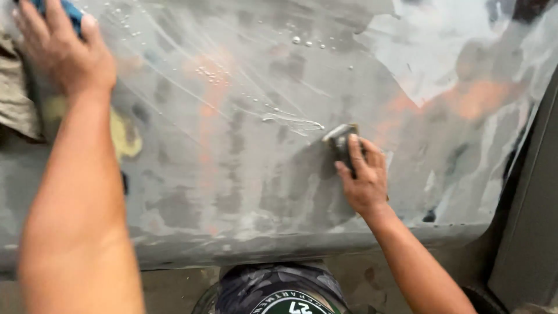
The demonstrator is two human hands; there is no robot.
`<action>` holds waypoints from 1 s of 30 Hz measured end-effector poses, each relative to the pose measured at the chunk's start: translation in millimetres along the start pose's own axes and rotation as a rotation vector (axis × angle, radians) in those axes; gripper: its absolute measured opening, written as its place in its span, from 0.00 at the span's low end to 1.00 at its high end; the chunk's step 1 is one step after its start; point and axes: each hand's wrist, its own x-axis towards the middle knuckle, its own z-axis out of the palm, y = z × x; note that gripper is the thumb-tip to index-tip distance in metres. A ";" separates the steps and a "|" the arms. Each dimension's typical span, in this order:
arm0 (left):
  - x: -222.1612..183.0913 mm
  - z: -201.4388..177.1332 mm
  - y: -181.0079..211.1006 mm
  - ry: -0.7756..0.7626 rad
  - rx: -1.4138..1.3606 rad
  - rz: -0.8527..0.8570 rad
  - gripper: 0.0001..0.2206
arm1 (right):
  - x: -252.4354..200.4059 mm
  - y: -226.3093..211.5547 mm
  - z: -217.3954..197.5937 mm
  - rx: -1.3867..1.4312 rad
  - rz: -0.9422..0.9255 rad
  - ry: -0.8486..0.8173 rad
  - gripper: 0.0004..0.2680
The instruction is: The person scrubs a large, flat, gray surface using a sanding block in one hand and a blue cloth in the other. They repeatedly wipe the surface to remove residue and occasionally dip the cloth into a green bucket of water to rinse it before continuing the scrubbing process.
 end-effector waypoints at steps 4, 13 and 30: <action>25.7 43.3 149.7 0.113 0.027 0.070 0.18 | -41.7 52.0 3.4 -0.005 0.256 0.102 0.25; -166.3 -8.3 443.1 -0.466 -0.562 0.675 0.25 | -48.2 101.3 6.0 0.217 0.519 0.331 0.26; -109.6 -203.6 244.2 -0.313 -1.214 -0.315 0.22 | -15.6 63.6 21.2 0.240 0.368 0.208 0.27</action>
